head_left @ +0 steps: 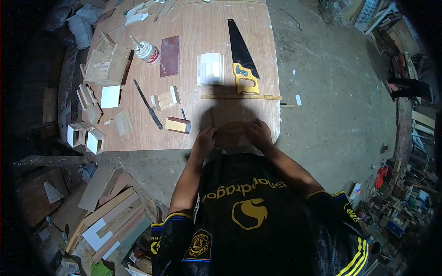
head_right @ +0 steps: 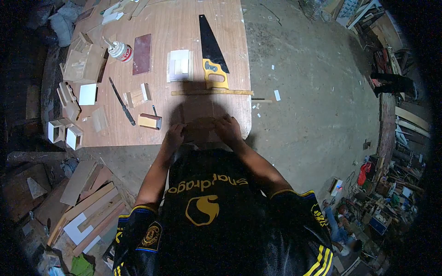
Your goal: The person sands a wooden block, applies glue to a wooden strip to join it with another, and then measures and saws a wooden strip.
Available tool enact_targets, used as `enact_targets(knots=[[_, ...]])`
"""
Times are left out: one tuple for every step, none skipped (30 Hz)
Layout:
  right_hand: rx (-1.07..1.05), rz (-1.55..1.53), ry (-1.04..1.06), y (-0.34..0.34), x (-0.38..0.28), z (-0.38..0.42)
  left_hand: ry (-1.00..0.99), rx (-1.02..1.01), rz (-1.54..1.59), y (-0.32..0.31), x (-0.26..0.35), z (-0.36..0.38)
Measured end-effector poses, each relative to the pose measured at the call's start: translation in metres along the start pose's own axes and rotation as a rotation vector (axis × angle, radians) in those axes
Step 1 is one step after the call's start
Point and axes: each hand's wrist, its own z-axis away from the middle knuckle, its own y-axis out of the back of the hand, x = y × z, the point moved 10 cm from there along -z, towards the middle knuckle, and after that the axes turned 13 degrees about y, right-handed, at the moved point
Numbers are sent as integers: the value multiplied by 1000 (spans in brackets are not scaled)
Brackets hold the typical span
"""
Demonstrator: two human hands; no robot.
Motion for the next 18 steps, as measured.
enact_targets(knots=[[-13, 5, -10, 0, 0, 0, -16, 5, -3, 0, 1, 0], [-26, 10, -20, 1, 0, -1, -16, 6, -2, 0, 1, 0], [-27, 10, -19, 1, -1, -2, -34, 25, 11, 2, 3, 0], [-14, 2, -31, 2, 0, -3, -52, 43, 24, 3, 4, 1], [-1, -6, -43, 4, 0, -4, -52, 43, 24, 2, 3, 1], [-1, -5, -44, 5, 0, -4, -36, 39, 24, 1, 1, 0], [4, -2, -43, 6, -1, -4, -20, 34, 22, 1, -1, 0], [9, 1, -41, 6, -1, -5, -20, 35, 22, 1, -1, -1], [10, 1, -41, 7, -1, -5, -15, 36, 15, 1, -1, -1], [2, 5, -38, 6, -1, -5, -8, 36, 9, 1, -1, 0], [-6, 9, -36, 5, -1, -5, -8, 36, 9, 1, -1, 0], [-6, 9, -34, 6, -1, -5, 5, 29, 0, 0, -1, 0], [-14, 13, -23, 5, -2, -5, 19, 21, -9, 1, 0, 0], [-21, 18, -12, 4, -2, -5, 19, 22, -9, 3, 2, 1], [-21, 18, -11, 4, -2, -5, 24, 9, -5, 4, 3, 2], [-49, 20, -30, 3, -1, -5, 28, -4, 0, 3, 3, 3], [-76, 21, -48, 1, 0, -4, 28, -3, 0, 1, 1, 3], [-76, 21, -47, 2, -1, -5, 23, 2, -6, -1, -1, 2]])
